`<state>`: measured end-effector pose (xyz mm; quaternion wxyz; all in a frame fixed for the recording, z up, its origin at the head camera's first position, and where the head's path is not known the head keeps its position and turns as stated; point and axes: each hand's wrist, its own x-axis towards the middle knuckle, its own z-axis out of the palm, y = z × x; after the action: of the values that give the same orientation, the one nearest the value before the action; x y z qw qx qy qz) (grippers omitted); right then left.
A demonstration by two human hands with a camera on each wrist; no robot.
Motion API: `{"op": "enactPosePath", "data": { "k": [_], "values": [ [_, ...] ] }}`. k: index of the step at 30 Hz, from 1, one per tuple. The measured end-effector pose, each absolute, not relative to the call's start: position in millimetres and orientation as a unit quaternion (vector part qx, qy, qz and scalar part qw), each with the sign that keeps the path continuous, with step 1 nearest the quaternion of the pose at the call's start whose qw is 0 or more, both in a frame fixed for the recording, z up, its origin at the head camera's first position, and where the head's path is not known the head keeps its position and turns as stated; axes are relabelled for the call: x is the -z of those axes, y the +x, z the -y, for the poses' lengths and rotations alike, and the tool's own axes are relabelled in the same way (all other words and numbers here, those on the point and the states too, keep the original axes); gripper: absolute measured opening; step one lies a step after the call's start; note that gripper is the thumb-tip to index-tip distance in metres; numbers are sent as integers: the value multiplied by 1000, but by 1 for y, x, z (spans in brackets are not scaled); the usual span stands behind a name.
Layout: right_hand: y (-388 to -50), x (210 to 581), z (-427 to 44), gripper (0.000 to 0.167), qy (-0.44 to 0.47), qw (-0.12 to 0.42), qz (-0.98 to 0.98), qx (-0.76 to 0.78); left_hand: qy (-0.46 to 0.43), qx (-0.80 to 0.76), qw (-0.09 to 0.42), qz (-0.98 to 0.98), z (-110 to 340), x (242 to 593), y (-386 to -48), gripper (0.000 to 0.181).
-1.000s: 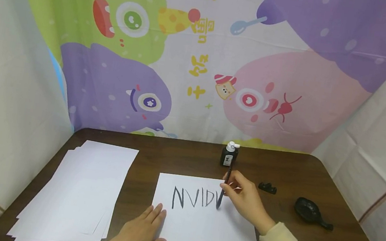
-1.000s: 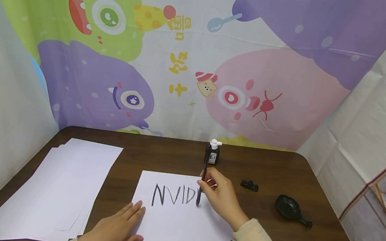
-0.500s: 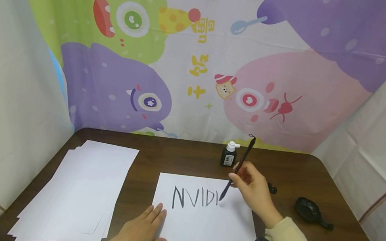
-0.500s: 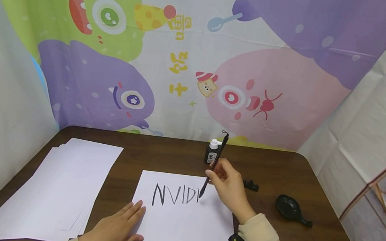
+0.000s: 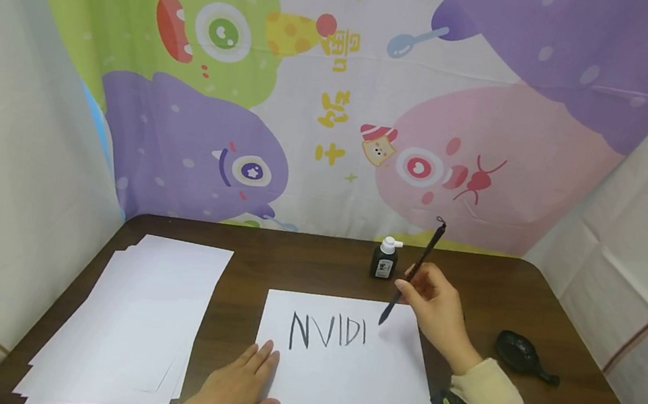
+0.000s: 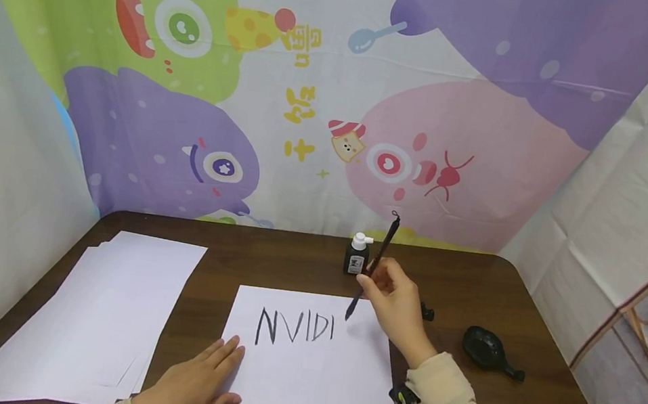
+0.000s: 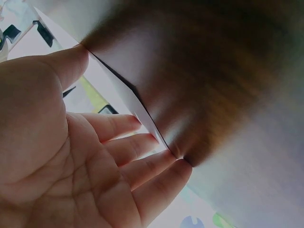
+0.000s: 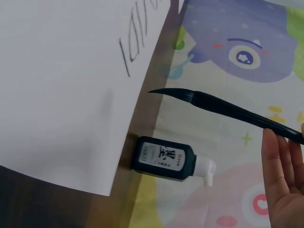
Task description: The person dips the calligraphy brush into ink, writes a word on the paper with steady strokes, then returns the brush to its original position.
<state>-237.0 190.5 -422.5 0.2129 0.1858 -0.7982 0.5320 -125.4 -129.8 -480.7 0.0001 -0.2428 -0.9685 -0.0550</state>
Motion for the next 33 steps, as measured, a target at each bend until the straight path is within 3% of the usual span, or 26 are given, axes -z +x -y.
{"op": "enactPosePath", "data": {
  "k": [9,22,33],
  "values": [
    [-228,424,-178,16,146,227,818,-508,-242,61,-6,968,130,480,-126,72],
    [-241,445,-186,19,141,255,805,-516,-238,60,-2,969,130,481,-126,72],
    [-240,444,-188,20,110,225,784,-568,-236,63,-12,970,129,479,-125,72]
  ]
}}
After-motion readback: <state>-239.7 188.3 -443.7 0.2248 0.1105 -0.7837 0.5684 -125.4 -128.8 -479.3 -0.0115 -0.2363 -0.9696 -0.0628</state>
